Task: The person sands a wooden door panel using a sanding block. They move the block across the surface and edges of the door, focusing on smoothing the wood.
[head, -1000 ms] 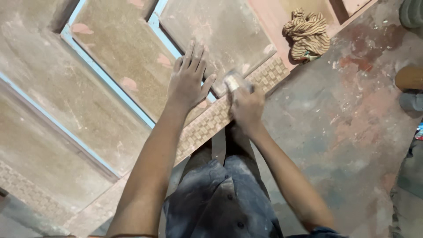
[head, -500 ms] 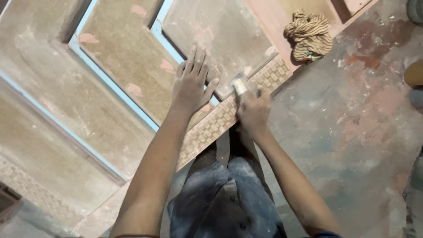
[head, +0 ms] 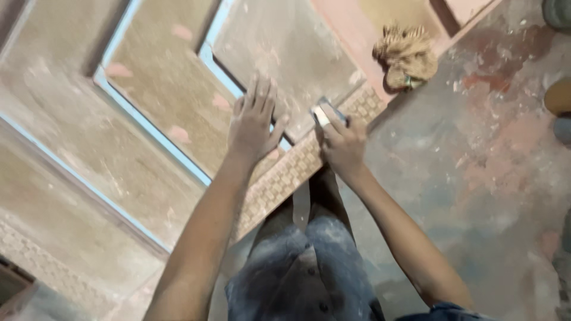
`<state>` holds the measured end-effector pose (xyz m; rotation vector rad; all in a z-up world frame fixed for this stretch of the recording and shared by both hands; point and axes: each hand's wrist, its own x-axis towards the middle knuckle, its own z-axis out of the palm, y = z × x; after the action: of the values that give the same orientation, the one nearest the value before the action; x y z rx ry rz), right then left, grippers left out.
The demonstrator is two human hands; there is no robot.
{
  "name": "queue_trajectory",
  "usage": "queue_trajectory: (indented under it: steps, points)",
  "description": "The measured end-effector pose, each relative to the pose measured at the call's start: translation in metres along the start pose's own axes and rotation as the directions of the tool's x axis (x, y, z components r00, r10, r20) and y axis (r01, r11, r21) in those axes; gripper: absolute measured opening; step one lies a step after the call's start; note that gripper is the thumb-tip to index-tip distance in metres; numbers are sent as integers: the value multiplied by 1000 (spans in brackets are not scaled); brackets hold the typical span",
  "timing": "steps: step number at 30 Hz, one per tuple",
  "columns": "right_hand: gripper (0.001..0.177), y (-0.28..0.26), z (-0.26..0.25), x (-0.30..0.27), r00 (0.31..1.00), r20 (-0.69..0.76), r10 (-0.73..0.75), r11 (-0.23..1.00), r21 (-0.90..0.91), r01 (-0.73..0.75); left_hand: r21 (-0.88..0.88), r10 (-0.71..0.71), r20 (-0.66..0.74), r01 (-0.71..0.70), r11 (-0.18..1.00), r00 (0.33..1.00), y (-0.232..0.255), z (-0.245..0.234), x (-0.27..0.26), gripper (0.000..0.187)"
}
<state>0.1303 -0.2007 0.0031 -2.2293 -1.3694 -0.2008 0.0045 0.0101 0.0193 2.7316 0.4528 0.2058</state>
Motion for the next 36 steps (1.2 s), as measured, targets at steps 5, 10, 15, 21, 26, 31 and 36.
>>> queue_trajectory:
  steps: [5, 10, 15, 21, 26, 31, 36]
  points:
    - [6, 12, 15, -7, 960, 164, 228, 972, -102, -214, -8, -17, 7, 17, 1000, 1000, 2, 0, -3, 70]
    - [22, 20, 5, -5, 993, 39, 112, 994, -18, -112, 16, -90, 0, 90, 996, 996, 11, -1, 1, 77]
    - [36, 7, -1, -12, 994, 111, 3, 1000, 18, -5, 111, -196, 34, 191, 975, 980, 27, 22, 22, 74]
    - [43, 25, 3, 3, 964, 46, 261, 965, -25, -261, 58, -161, -37, 163, 985, 986, 28, 27, 29, 86]
    - [25, 40, 7, -4, 996, 77, 51, 999, -11, -51, 51, -170, -1, 170, 984, 985, 31, 25, 29, 87]
    - [25, 22, 9, -6, 978, 153, 139, 989, -60, -132, 82, -185, 18, 183, 980, 983, 31, 28, 28, 86]
    - [39, 49, -4, 8, 967, 102, 233, 972, 1, -234, 151, -161, 21, 156, 976, 987, 28, 33, 28, 86]
